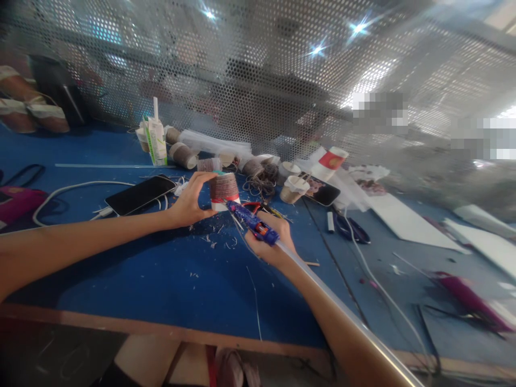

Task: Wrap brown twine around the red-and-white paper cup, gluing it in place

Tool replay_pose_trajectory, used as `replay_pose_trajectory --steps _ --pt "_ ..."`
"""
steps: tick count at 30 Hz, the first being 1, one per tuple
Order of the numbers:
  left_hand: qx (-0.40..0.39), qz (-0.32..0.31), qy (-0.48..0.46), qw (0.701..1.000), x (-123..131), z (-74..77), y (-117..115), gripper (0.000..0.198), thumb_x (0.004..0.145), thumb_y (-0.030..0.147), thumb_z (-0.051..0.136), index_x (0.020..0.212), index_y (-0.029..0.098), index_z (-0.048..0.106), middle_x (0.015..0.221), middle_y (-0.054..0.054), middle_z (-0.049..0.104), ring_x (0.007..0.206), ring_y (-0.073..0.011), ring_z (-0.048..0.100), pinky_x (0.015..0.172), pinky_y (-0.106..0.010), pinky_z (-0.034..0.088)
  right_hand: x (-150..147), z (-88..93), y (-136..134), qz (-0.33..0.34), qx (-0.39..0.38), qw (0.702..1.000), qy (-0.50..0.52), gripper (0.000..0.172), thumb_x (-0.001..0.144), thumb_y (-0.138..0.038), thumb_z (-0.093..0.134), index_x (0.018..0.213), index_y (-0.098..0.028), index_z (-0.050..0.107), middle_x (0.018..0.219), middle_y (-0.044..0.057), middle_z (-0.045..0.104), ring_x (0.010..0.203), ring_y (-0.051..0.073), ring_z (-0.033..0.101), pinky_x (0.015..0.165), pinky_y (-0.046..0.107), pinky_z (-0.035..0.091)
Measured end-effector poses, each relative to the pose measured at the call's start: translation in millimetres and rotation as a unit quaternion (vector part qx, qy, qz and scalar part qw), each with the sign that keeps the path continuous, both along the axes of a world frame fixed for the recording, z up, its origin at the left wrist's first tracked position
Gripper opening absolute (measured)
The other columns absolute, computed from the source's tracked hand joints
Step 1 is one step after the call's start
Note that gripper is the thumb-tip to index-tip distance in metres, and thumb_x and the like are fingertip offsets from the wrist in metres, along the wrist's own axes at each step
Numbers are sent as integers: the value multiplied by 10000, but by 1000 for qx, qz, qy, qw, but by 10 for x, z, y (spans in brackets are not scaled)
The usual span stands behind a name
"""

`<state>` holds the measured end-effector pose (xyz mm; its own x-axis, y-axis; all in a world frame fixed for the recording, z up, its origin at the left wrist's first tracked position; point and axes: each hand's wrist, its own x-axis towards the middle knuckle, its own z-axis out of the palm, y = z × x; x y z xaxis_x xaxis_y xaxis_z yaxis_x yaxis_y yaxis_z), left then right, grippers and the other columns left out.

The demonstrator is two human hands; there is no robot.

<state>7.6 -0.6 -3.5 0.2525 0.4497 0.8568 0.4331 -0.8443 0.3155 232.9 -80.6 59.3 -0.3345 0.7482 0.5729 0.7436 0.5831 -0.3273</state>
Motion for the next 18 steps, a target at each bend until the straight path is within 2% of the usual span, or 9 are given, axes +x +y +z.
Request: replay_pose_trajectory --steps 6,14,18 --pt "12 25 -22 999 24 -14 21 751 679 79 704 1340 192 366 1241 -128 542 1206 -282 555 1048 -501 524 41 -19 13 -29 -9 999 20 212 664 -204 508 547 -231 334 489 -58 369 452 84 325 475 255 295" --pt "12 13 -35 999 16 -50 57 718 729 126 698 1345 183 334 1275 -149 523 1234 -288 555 1046 -482 538 78 -24 58 -40 10 999 29 208 662 -246 498 539 -230 331 493 -49 369 461 84 331 463 258 287" --pt "18 14 -44 999 23 -69 71 730 738 130 702 1353 191 312 1277 -148 507 1230 -279 556 1055 -473 542 97 -19 59 -65 -9 996 53 201 666 -261 515 553 -232 351 499 -46 367 474 92 328 457 263 285"
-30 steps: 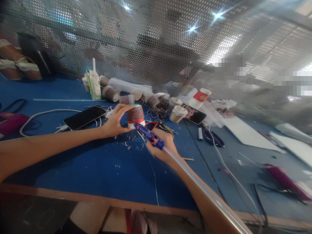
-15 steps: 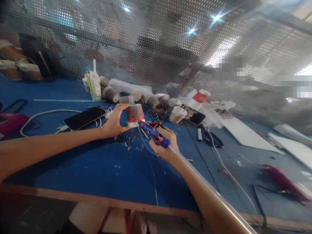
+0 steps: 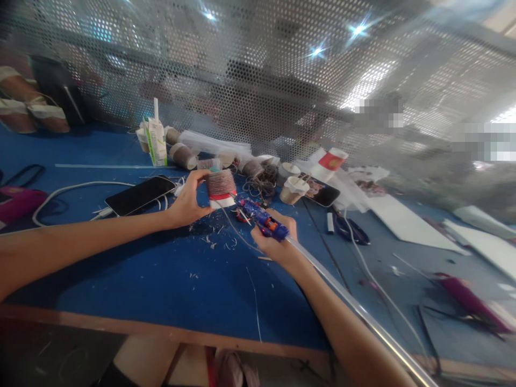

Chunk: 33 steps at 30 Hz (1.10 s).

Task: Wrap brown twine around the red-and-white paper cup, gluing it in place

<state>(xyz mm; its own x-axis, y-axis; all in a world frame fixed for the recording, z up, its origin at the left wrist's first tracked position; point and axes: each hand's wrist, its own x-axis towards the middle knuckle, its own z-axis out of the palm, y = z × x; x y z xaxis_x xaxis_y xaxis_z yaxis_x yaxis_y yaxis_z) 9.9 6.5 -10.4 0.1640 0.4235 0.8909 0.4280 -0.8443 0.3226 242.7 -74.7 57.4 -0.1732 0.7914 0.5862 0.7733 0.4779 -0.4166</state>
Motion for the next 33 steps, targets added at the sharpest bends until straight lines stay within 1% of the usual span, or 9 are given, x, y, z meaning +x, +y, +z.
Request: replay_pose_trajectory --steps 12,16,20,23,25,27,29,31,33 --pt "-20 -35 -22 999 -4 -40 37 744 764 180 721 1369 214 289 1307 -153 476 1254 -298 535 1067 -504 522 30 -17 59 -13 -12 999 39 218 629 -253 542 514 -239 358 449 -48 390 423 93 343 427 259 311" --pt "-17 -50 -23 998 -16 -29 29 740 790 257 724 1381 211 280 1321 -153 462 1261 -293 526 1061 -495 529 81 -48 118 -31 -49 997 43 214 638 -264 536 524 -246 356 423 -54 392 386 99 368 407 251 313" --pt "-6 -68 -27 997 -23 -24 20 770 798 287 727 1408 218 262 1338 -162 443 1288 -316 505 1075 -517 512 226 -52 227 -44 -21 996 -73 209 693 -281 560 576 -236 393 513 -25 480 476 132 478 467 255 346" --pt "-19 -71 -31 997 -34 -31 7 807 803 327 734 1436 254 239 1359 -163 427 1301 -330 494 1068 -551 506 349 -7 308 -61 -10 974 -219 224 721 -390 625 684 -230 472 687 15 558 563 165 525 503 281 360" --pt "-29 -73 -35 996 -43 -37 -1 833 804 358 736 1450 269 218 1370 -162 410 1307 -333 488 1059 -558 509 402 36 333 -60 -32 961 -269 321 702 -476 679 812 -220 519 854 65 596 652 207 577 550 326 431" --pt "-35 -80 -38 995 -50 -38 -5 847 808 374 733 1459 276 200 1384 -160 393 1328 -332 473 1073 -552 500 417 78 323 -23 -45 960 -276 467 668 -501 726 968 -202 528 1030 128 588 858 291 626 707 431 519" --pt "-38 -91 -45 994 -51 -37 -2 851 816 385 727 1463 286 183 1393 -158 384 1347 -323 461 1100 -539 481 386 107 277 44 -46 967 -247 554 691 -462 722 1111 -190 483 1171 174 546 1098 364 579 907 541 499" --pt "-36 -103 -58 992 -43 -36 4 856 820 403 724 1464 294 173 1391 -155 386 1350 -317 462 1116 -533 469 309 108 205 111 -41 977 -176 493 767 -407 663 1150 -209 426 1291 192 497 1246 372 502 1022 581 436" --pt "-29 -115 -69 991 -32 -37 9 857 820 421 722 1465 293 173 1390 -156 388 1348 -319 467 1122 -537 463 193 75 121 173 -45 982 -65 326 844 -379 591 1066 -247 391 1384 176 462 1291 329 484 1054 557 425"
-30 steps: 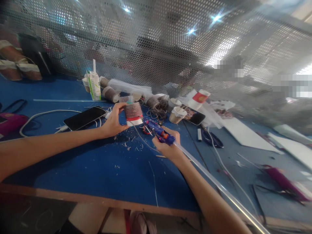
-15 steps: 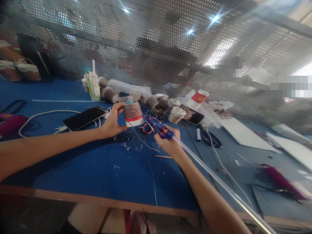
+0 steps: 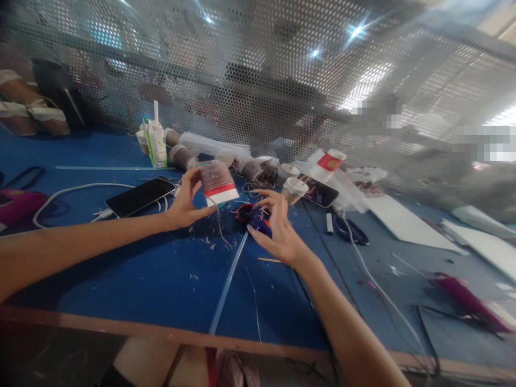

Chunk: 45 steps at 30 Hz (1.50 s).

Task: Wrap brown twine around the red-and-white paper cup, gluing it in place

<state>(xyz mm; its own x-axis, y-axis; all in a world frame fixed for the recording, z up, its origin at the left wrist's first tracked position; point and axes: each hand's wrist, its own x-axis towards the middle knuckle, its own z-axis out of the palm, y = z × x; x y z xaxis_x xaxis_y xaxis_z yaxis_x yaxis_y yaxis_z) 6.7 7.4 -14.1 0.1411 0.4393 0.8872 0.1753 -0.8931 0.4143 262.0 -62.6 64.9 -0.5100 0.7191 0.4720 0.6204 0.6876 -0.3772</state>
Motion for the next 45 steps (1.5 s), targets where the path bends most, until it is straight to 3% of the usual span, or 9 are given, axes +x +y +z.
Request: replay_pose_trajectory --steps 2,8,13,20,26,31,35,42,45 --pt "7 -7 -3 1000 9 0 -1 849 824 433 716 1465 287 178 1392 -157 387 1349 -324 467 1122 -539 463 -134 -58 -82 46 -56 992 101 241 898 -414 541 949 -268 356 1389 144 495 1277 286 514 1046 524 444" --pt "15 3 2 1000 16 -2 -9 855 813 421 720 1465 274 186 1376 -151 394 1334 -320 472 1109 -521 478 -433 -148 -250 102 -290 926 217 429 856 -583 611 817 -261 330 1041 87 701 1019 246 665 919 471 511" --pt "-27 13 45 999 6 -28 13 889 742 332 751 1456 234 231 1375 -169 418 1318 -340 474 1079 -549 491 -469 -70 -284 106 -367 863 331 459 792 -457 733 749 -255 322 609 -63 514 549 133 543 578 307 468" --pt "-39 -97 110 988 -58 10 -2 814 785 430 686 1458 249 265 1397 -174 461 1313 -343 515 1094 -548 481 -350 16 -153 25 -269 869 415 398 797 -334 668 681 -253 296 479 -101 338 408 89 292 449 256 327" --pt "-78 -162 70 981 -81 48 -51 713 853 527 609 1436 269 291 1398 -164 475 1318 -325 522 1055 -515 524 -217 -105 -47 -24 -246 901 357 406 804 -560 593 638 -251 389 494 -35 527 372 135 460 391 298 387" --pt "-97 -162 -17 982 -88 4 42 750 824 678 573 1409 291 308 1364 -131 509 1297 -308 534 1044 -498 519 -143 -175 -58 -147 -40 965 214 435 921 -574 431 641 -242 464 591 31 625 526 172 560 566 344 455" --pt "-97 -143 -54 983 -101 -65 153 732 820 685 559 1397 311 307 1357 -114 503 1245 -297 550 1001 -502 523 -117 -148 -83 -245 120 948 164 318 952 -466 401 757 -244 519 776 80 667 723 228 592 741 414 454" --pt "-121 -111 5 986 -86 6 35 775 753 619 674 1387 278 386 1323 -113 499 1181 -287 537 996 -479 484 -186 -174 -115 -143 303 924 183 156 916 -399 482 916 -249 527 1149 83 637 1138 314 564 1000 569 335" --pt "-74 -83 52 992 -88 64 -17 788 728 595 708 1384 267 419 1296 -116 504 1199 -303 513 1011 -492 464 -188 -219 -135 -95 246 937 230 180 913 -425 488 1017 -280 514 1282 86 571 1255 327 485 1047 593 319"
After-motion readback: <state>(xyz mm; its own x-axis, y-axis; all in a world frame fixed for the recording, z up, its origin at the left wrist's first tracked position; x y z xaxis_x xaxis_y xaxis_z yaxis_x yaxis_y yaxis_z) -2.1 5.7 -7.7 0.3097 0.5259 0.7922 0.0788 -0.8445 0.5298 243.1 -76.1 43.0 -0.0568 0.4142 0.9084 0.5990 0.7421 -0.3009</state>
